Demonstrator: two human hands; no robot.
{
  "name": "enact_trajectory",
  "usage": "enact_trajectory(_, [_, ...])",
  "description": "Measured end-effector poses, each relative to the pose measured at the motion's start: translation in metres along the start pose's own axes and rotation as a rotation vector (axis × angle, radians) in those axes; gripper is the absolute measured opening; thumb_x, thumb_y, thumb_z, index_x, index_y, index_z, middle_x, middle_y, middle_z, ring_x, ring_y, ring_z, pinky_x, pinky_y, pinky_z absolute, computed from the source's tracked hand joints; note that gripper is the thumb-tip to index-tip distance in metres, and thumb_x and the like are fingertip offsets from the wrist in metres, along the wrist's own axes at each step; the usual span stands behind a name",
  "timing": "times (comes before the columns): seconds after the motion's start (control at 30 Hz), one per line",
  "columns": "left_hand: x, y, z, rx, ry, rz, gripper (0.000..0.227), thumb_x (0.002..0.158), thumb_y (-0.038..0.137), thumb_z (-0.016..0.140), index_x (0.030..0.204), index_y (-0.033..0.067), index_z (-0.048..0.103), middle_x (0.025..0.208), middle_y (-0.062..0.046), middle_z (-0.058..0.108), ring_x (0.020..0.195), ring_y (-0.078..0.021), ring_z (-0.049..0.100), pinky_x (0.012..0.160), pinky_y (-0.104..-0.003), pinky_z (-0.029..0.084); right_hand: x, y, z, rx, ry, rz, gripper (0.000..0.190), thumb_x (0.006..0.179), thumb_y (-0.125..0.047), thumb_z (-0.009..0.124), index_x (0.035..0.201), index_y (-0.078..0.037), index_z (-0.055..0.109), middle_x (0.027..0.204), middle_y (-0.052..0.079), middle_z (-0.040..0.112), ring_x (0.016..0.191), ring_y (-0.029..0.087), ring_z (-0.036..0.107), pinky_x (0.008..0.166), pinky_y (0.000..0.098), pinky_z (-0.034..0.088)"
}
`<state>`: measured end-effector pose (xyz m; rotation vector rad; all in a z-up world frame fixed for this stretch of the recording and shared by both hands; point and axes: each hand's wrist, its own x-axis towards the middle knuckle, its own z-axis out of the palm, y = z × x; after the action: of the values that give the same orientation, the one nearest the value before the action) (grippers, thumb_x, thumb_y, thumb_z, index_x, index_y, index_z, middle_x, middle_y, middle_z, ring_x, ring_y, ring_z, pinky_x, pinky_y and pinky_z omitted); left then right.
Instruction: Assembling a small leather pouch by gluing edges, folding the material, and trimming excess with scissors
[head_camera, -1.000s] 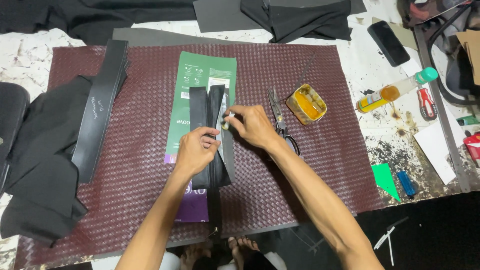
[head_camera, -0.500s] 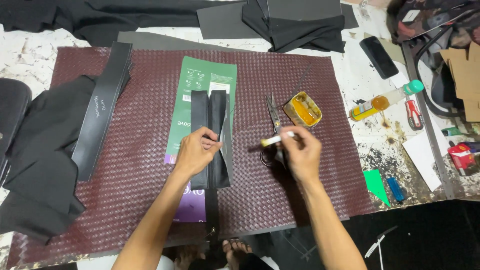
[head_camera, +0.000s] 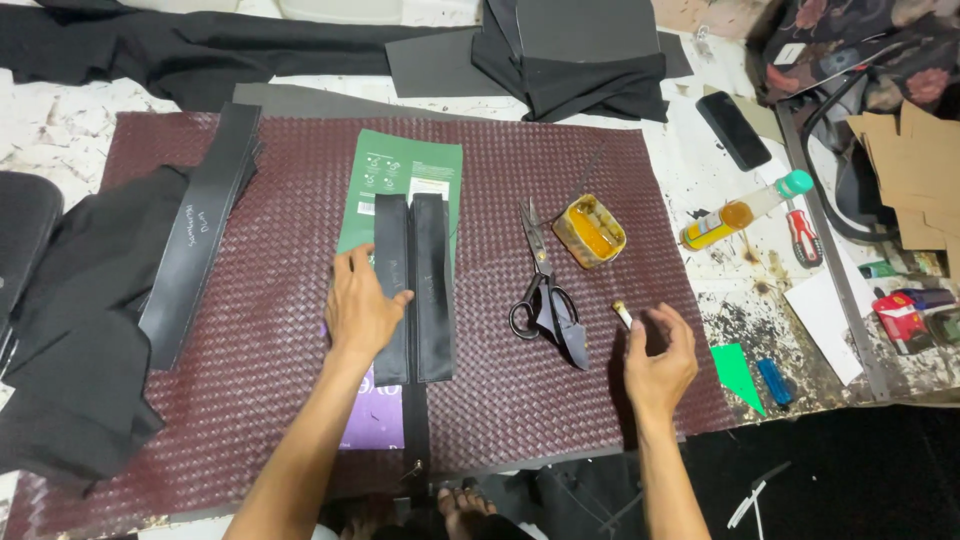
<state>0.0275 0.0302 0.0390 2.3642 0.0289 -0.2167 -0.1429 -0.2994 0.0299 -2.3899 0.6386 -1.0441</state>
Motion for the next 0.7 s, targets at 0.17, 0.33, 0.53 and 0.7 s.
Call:
enact_trajectory(0.17, [0.027,-0.034,0.028,-0.137,-0.017,0.031,0.072,0.075,0.017,0.089,0.137,0.0015,0.054,0.116,-0.022,0.062,0.11,-0.0452,0.065,0.091,-0.057,0.053,-0.017,-0.053,0.006,0.174,-0.082,-0.171,0.02,0.087,0.001,0.075,0.106,-0.003,0.071,0.112,0.016,0.072,0.107,0.036,0.069,0.095,0.0454,0.053])
enact_trajectory(0.33, [-0.021,-0.027,0.011,-0.305,0.181,0.067,0.031,0.095,0.022,0.072,0.112,-0.0038,0.068,0.091,-0.03,0.071,0.096,-0.0499,0.068,0.08,-0.058,0.052,-0.036,-0.079,0.01,0.282,-0.257,-0.177,0.019,0.086,-0.004,0.075,0.105,-0.006,0.073,0.109,0.012,0.075,0.104,0.034,0.072,0.091,0.0442,0.055])
enact_trajectory(0.53, [-0.105,-0.049,0.026,-0.856,0.406,-0.057,0.014,0.104,0.009,0.058,0.112,0.0001,0.051,0.086,-0.006,0.057,0.07,-0.0101,0.051,0.061,-0.023,0.043,-0.04,-0.096,0.01,0.284,-0.409,-0.143,0.026,0.083,-0.003,0.07,0.108,0.003,0.067,0.119,0.012,0.071,0.106,0.027,0.069,0.094,0.0352,0.053])
enact_trajectory(0.7, [-0.106,-0.013,0.015,-1.752,0.278,-0.09,0.022,0.108,0.009,0.046,0.129,0.0044,0.043,0.114,-0.014,0.062,0.092,-0.0165,0.065,0.082,-0.027,0.054,-0.028,-0.108,0.014,0.435,-0.655,-0.081,0.046,0.092,-0.021,0.06,0.132,0.0,0.057,0.133,0.015,0.067,0.118,0.028,0.067,0.102,0.038,0.051])
